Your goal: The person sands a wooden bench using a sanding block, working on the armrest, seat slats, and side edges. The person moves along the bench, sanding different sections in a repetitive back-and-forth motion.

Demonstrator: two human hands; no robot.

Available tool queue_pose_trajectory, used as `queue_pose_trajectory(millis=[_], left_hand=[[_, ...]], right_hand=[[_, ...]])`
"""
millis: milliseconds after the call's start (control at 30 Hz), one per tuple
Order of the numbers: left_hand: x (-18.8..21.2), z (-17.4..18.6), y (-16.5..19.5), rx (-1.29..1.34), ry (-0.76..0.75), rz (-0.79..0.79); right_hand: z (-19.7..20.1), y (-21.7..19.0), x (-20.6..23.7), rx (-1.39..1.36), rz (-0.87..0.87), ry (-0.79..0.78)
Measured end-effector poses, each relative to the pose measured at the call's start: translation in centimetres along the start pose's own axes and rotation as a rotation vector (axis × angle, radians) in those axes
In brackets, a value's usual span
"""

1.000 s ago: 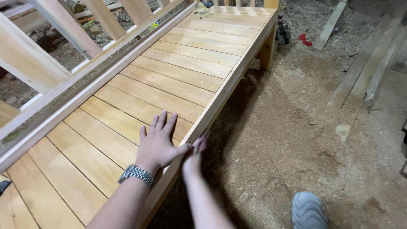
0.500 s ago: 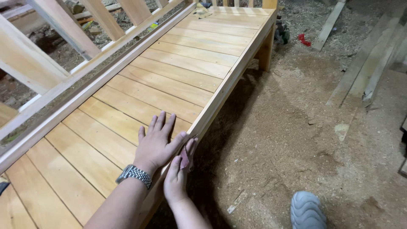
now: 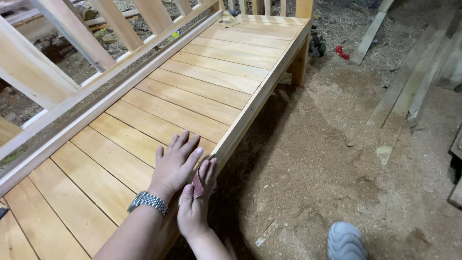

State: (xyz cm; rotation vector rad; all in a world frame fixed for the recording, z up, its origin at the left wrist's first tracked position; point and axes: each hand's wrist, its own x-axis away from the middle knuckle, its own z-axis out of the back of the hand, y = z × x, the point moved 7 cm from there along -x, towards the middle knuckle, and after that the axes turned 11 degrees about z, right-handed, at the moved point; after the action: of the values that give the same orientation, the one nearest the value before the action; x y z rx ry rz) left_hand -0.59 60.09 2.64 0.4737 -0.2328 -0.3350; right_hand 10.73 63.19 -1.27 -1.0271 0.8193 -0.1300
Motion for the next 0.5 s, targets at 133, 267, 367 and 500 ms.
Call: queue_pose_trajectory(millis=[133, 267, 367, 500], left_hand=[[0.0, 0.0, -0.4, 0.056, 0.0, -0.015], [0.2, -0.1, -0.3, 0.066, 0.035, -0.035], [0.2, -0.1, -0.2, 0.075, 0.041, -0.019], [0.1, 0.1, -0.1, 0.069, 0.05, -0.004]], right_hand=[[1.0, 4.9, -3.2, -0.017, 0.0, 0.095], [3.0, 10.1, -9.7, -0.049, -0.064, 0.164], [3.6, 8.9, -9.7, 0.0, -0.091, 0.122], [2.5, 3.1, -3.6, 0.181, -0.013, -0.088]])
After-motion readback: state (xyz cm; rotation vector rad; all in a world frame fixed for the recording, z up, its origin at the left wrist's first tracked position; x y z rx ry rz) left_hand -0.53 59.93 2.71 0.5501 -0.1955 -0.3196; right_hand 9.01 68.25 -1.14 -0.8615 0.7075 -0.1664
